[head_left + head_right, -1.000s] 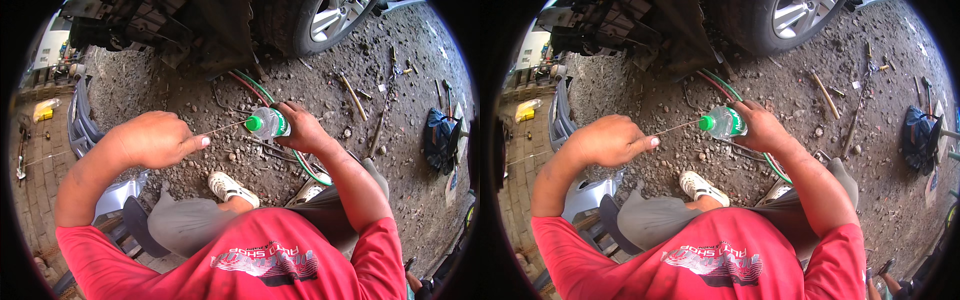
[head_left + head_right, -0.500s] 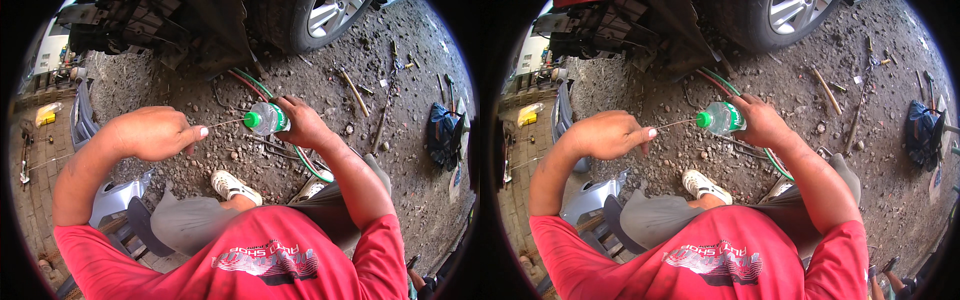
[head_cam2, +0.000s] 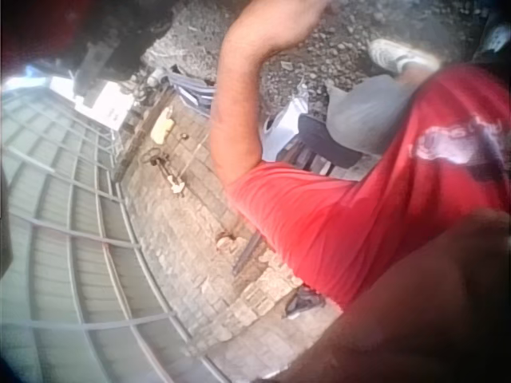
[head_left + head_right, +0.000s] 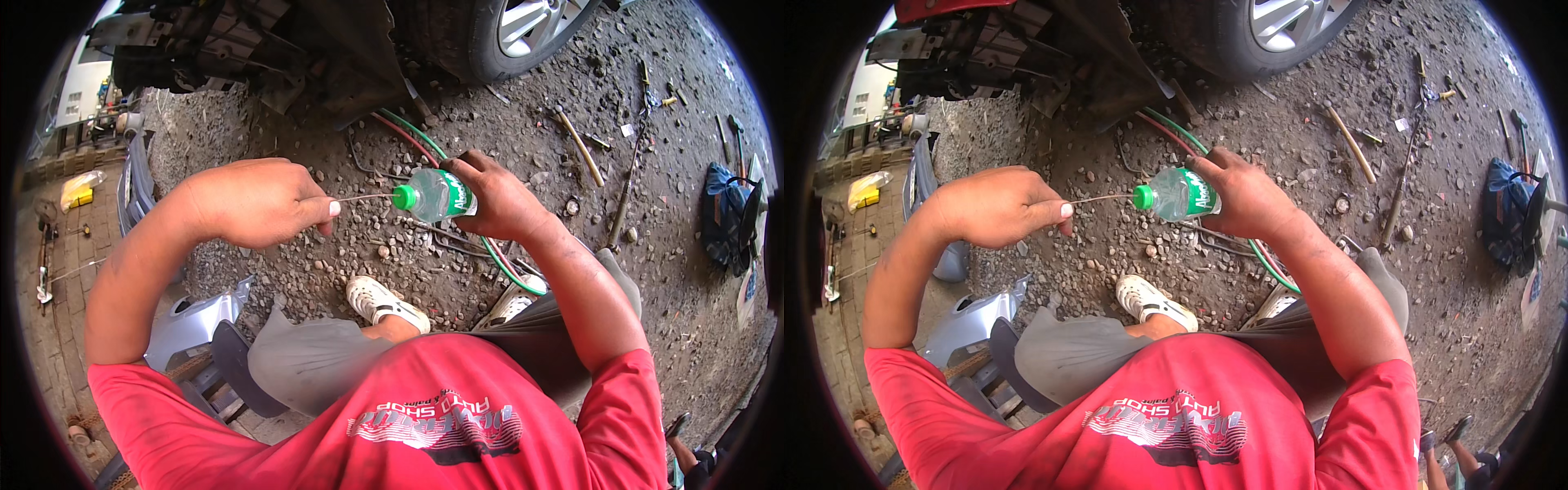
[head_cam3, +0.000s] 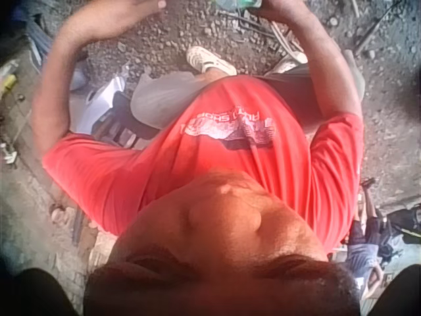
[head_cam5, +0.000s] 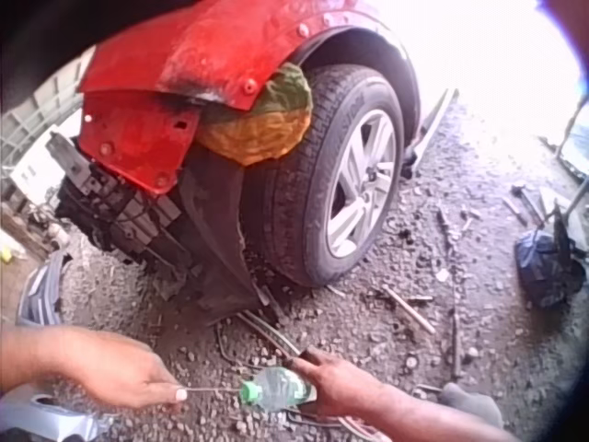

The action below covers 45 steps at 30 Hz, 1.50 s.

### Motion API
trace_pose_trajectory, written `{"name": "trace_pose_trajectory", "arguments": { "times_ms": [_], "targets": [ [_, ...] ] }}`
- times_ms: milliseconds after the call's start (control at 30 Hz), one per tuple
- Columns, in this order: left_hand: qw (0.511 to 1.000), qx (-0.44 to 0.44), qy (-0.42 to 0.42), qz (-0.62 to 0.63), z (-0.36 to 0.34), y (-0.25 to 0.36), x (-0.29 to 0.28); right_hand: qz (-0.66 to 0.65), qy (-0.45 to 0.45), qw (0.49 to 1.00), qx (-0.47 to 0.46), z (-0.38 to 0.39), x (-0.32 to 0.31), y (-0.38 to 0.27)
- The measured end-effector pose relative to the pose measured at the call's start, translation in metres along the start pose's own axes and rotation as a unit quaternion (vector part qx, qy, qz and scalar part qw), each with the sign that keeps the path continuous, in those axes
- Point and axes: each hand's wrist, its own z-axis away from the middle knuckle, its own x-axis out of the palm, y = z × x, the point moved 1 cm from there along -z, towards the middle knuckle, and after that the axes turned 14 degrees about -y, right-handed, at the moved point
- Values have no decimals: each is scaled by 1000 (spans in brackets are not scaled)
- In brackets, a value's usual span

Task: The person heats a metal section of the car body using a torch, applies a tool to the heated area, and then uses a hammer to shape the metal. They also pour water from a plastic bottle onto the worked area.

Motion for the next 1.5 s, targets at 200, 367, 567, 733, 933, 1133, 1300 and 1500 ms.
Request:
{"name": "trace_pose_trajectory", "arguments": {
  "times_ms": [200,367,567,733,933,1133,1300,1500],
  "targets": [
    [1000,13,-5,9,1,2,0,15,-5,1000,-5,2,-1,0],
    [998,56,2,28,-3,-5,2,15,-26,999,-13,1,-3,-4],
    [999,28,10,13,-6,7,-4,-48,-14,998,-43,-5,-4,-21],
    [997,35,44,62,39,-13,-16,-45,21,999,-17,-1,-6,3],
    [970,34,51,235,64,-47,3,-40,-24,998,-40,-1,-17,-24],
    [960,21,77,269,91,-65,-15,-64,13,994,-83,-3,-18,-32],
    [875,-124,360,300,207,-189,13,-145,-53,983,95,8,-24,-6],
    [896,-252,277,237,97,-219,116,-502,49,861,-63,16,-30,-62]
  ]
}}
